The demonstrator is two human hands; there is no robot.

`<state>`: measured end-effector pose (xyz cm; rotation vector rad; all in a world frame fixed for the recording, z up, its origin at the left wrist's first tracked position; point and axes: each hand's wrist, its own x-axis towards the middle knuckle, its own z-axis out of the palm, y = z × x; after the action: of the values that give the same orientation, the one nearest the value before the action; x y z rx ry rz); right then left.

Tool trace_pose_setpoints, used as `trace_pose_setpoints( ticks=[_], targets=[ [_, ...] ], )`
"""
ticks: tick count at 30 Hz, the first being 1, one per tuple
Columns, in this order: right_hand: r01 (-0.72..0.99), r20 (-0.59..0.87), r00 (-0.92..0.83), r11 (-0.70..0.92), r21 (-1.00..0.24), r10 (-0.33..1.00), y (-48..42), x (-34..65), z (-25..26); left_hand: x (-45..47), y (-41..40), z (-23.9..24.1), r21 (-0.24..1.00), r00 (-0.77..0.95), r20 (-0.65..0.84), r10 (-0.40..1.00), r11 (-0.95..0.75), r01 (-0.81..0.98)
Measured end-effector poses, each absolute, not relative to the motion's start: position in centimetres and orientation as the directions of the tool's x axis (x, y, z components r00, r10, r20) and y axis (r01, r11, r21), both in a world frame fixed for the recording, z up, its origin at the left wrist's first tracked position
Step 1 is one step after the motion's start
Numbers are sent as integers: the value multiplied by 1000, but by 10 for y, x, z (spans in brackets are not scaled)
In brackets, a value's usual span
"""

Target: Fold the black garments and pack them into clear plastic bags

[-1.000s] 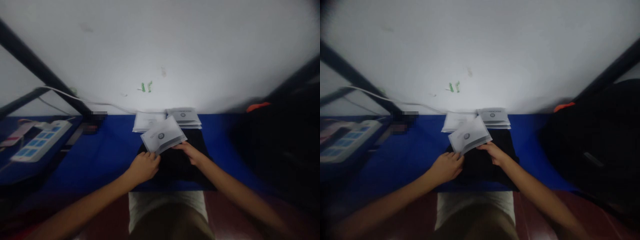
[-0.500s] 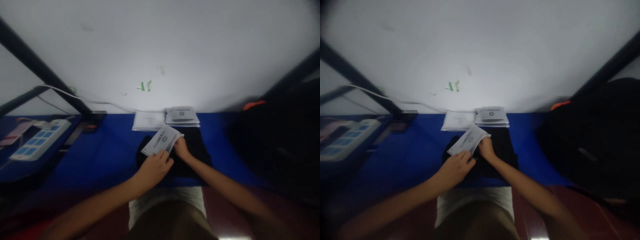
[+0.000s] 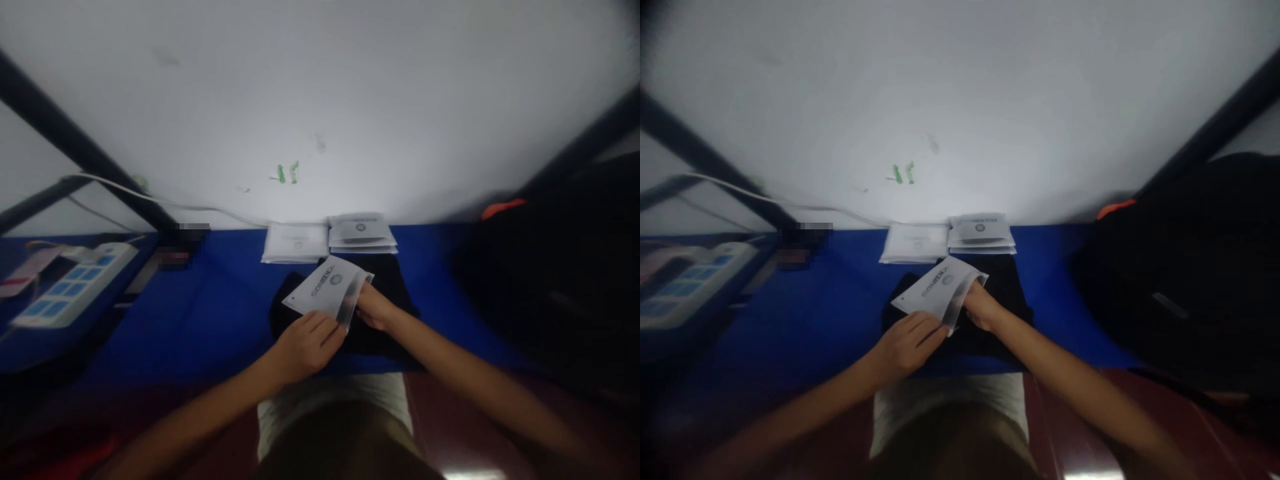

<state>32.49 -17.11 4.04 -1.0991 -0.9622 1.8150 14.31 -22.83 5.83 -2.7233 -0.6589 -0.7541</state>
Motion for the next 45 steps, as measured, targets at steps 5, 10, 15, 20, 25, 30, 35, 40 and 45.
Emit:
trace_pose_setpoints(
  ticks=[5,10,15,20,25,30,35,40,45],
  targets=[
    [-348,-321,-152,-354,-868,935,-175,298,39,155,-226,53,-68,741,605,291,-909,412],
    [-373,-436,-355,-553,-745,827,-178,317,49,148,-218,50,59,610,672,420,-852,520],
    [-181,-398,-454,-520,-835,797,-184,343,55,134,-218,49,152,542,700,464,-839,523],
    [69,-65,-576,-31,-997,815,-187,331,58,141,-221,50,98,565,748,347,-900,424],
    [418,229,-573,522,-744,786,-195,346,80,139,-223,56,159,479,775,412,-861,483],
    [479,472,-694,838,-261,544,-210,360,96,135,-224,62,253,411,773,483,-829,500],
    [438,491,-791,898,37,365,-211,354,93,145,-223,71,166,419,803,424,-834,526],
    [509,387,-803,860,49,453,-188,383,68,144,-226,81,122,415,823,388,-834,538],
    [715,279,-671,699,-3,687,-161,417,44,139,-226,85,167,354,855,379,-848,504]
  ],
)
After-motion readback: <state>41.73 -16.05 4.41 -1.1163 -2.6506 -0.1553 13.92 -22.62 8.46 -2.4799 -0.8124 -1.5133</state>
